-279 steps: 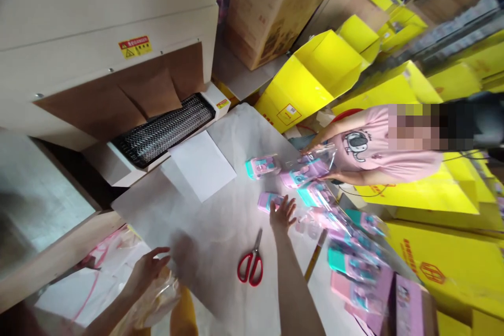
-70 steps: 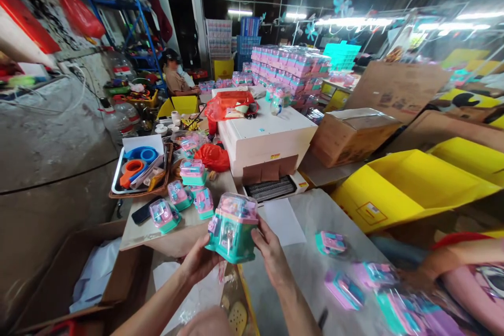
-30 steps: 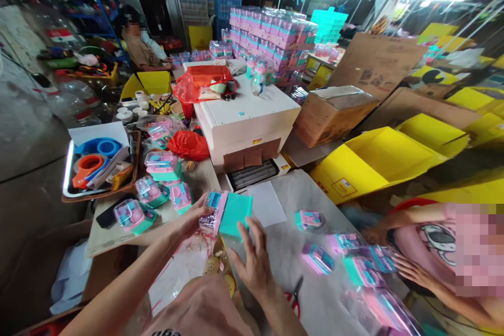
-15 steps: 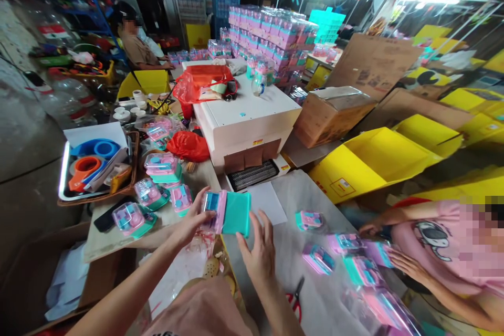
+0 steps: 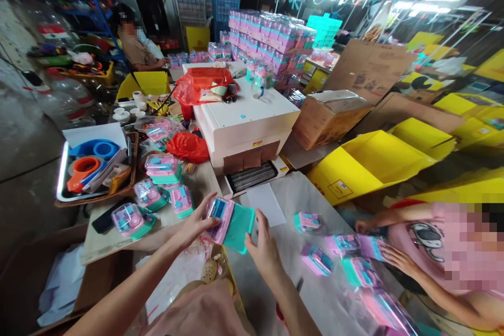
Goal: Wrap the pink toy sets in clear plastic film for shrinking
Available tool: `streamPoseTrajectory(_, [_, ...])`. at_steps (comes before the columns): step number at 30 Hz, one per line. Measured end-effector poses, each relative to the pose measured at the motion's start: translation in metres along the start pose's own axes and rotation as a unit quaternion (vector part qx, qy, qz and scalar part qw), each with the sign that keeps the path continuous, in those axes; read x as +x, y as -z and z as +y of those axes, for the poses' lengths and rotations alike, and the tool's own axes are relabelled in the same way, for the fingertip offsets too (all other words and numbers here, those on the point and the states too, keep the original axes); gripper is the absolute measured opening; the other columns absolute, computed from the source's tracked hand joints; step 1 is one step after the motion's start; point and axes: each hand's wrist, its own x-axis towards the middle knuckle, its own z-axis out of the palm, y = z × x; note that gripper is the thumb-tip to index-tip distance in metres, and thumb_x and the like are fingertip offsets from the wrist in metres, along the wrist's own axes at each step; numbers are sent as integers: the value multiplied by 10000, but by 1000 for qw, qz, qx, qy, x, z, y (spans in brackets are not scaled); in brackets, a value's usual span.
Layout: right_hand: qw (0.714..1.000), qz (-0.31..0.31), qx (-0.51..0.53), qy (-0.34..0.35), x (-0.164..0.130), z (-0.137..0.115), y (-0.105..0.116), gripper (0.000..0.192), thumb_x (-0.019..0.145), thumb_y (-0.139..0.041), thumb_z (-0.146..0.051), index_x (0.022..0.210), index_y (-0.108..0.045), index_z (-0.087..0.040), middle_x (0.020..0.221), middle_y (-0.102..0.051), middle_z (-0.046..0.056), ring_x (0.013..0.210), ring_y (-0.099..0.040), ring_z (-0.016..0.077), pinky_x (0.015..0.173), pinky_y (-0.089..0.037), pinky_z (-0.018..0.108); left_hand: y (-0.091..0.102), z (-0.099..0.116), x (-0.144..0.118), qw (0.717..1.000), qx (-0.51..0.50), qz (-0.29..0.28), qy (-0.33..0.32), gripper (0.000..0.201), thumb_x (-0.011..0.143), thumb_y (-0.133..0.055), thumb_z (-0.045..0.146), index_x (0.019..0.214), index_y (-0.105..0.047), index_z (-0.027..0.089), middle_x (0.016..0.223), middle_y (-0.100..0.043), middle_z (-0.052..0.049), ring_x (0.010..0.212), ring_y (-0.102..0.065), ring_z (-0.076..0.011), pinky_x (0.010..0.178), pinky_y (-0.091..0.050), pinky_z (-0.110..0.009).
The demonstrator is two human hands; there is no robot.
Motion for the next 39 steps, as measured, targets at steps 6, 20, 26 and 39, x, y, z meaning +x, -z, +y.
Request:
streamPoseTrajectory(6, [992,-52,41,-103,-12,6,-13,794,672,-407,-43,1424,-202,-194,1245,-558,138,1036,-614,199,867,-519,353,-6,-11,-8,999,43,-7,-22,819,650,-625,283,1389,-282,196,955,-554,-30,783,-500,-177,722,-423,-299])
streamPoseTrajectory(20, [944,1,-291,156,-30,26,-36,529,714,-319,46,1187,-508,-99,1048,-639,163,945,-627,245,776,-553,373,-7,-28,-15,1000,10,4,23,739,574,-707,256,1278,-488,221,923,-612,-16,833,-546,-210,801,-430,-321])
streamPoseTrajectory(26, [950,-73,-267,148,-48,17,-31,388,764,-296,56,895,-579,-175,798,-633,84,732,-612,202,660,-508,314,0,-30,-25,996,21,-41,83,613,572,-673,222,1179,-589,203,910,-638,-26,830,-567,-220,746,-449,-304])
streamPoseTrajectory(39, [966,-93,168,-171,-81,-14,-24,417,876,-359,-503,621,-475,-194,569,-489,-19,558,-489,122,547,-406,222,-3,-41,-50,954,-24,-272,128,522,709,-619,254,1229,-578,265,1250,-594,-28,1174,-504,-271,1000,-361,-387])
